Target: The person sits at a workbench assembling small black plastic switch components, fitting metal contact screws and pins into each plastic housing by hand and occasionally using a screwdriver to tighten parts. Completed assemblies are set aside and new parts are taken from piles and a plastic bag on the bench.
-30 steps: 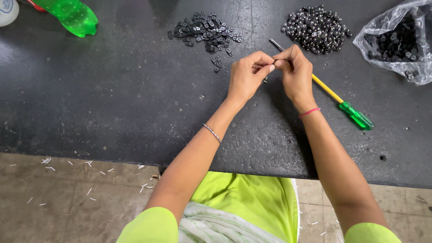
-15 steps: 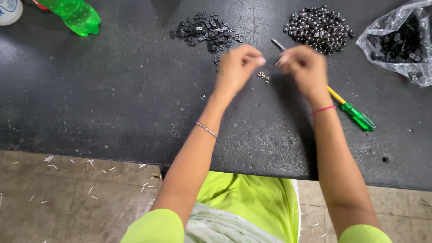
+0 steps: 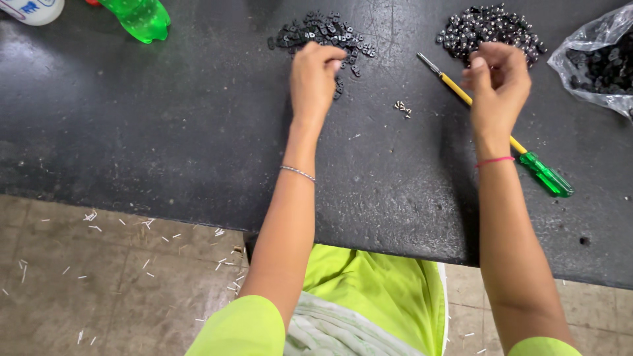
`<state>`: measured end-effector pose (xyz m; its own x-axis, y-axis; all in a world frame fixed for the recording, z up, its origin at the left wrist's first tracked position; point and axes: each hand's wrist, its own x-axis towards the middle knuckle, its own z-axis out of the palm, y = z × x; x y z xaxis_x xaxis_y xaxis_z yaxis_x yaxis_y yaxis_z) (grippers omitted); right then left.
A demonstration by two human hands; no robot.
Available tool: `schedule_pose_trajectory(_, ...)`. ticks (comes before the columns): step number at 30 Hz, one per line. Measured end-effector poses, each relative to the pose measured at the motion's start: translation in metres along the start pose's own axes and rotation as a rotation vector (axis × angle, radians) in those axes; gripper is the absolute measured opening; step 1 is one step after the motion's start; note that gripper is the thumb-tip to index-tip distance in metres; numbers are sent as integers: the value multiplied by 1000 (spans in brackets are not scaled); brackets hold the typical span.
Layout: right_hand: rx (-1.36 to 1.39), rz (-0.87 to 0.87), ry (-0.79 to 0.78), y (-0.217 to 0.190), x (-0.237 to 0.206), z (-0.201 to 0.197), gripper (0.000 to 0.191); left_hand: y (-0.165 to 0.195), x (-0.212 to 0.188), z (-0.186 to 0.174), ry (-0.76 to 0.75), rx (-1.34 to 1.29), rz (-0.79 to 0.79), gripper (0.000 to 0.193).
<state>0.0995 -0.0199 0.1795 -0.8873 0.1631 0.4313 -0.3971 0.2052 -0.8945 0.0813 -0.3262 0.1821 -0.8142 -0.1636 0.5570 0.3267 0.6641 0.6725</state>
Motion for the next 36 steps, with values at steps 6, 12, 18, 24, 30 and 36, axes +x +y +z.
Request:
schedule_pose_trajectory(6,-116,32,-186,-18,-9,15,11,17,-7,13,-121,165,81,20)
schedule_pose_trajectory(12,-511,-109,-420,-31,-13,12,15,17,-6,15,-133,197,65,20)
schedule_pose_trajectory(18,-604,-262,-454,-38,-15,24,19,16,-6,21,-115,142,57,19)
schedule_pose_trajectory(24,-572,-345,-493,-39,-18,37,21,31,-9,26,-50,-73,-20,17)
schedule_pose_trajectory(30,-627,-341,-485,-44,-20,40,12,37,-12,33,-145,-330,-196,15)
schedule_pose_trajectory(36,-552,-360,-421,-44,-22,40,10,37,-21,47,-223,-453,-194,18)
